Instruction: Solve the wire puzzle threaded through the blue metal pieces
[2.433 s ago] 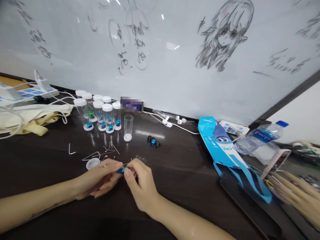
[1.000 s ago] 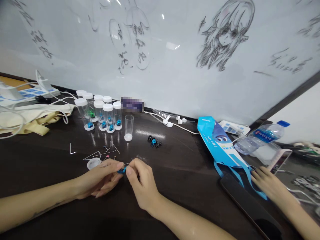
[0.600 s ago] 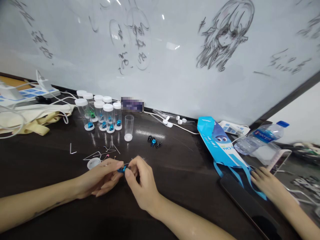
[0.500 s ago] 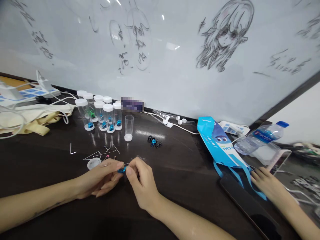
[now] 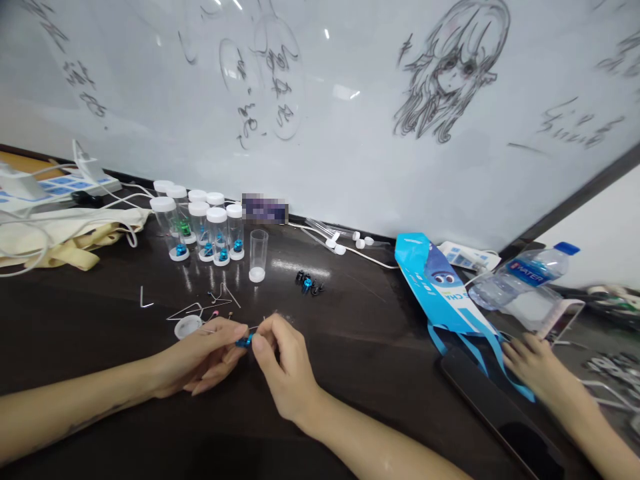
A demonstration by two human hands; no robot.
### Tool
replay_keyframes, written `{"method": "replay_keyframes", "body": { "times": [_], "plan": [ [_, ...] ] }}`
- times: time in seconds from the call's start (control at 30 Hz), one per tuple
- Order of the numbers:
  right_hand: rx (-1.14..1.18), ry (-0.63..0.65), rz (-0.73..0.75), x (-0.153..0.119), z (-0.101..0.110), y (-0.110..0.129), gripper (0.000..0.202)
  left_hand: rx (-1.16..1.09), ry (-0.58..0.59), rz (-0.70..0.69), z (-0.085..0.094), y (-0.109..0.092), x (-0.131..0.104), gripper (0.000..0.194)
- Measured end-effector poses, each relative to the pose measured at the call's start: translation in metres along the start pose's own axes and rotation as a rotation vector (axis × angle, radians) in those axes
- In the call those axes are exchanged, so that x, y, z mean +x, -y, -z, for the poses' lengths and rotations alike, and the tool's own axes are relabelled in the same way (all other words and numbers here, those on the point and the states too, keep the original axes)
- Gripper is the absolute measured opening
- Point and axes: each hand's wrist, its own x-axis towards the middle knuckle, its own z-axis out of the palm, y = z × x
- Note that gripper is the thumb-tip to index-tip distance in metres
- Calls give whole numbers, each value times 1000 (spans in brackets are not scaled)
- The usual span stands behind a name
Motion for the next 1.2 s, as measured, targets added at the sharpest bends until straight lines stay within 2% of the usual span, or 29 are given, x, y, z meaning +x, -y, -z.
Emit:
{"method": "replay_keyframes", "body": {
  "times": [0.13, 0.37, 0.57, 0.8, 1.03, 1.2],
  "plan": [
    [-28, 17, -24, 1, 0, -1, 36, 3, 5, 0, 0, -1, 0, 47],
    [-10, -13, 6, 0, 0, 2, 16, 3, -11, 5, 0, -1, 1, 49],
    [-27, 2, -31, 0, 0, 1, 34, 13, 6, 10, 0, 0, 0, 48],
    [-31, -23, 4, 1, 1, 3, 17, 17, -19, 9, 0, -1, 0, 50],
    [-29, -7, -24, 1, 0, 1, 31, 20, -5, 12, 0, -1, 0, 50],
    [-25, -17, -4, 0, -1, 2, 24, 19, -8, 17, 1, -1, 0, 49]
  ]
}}
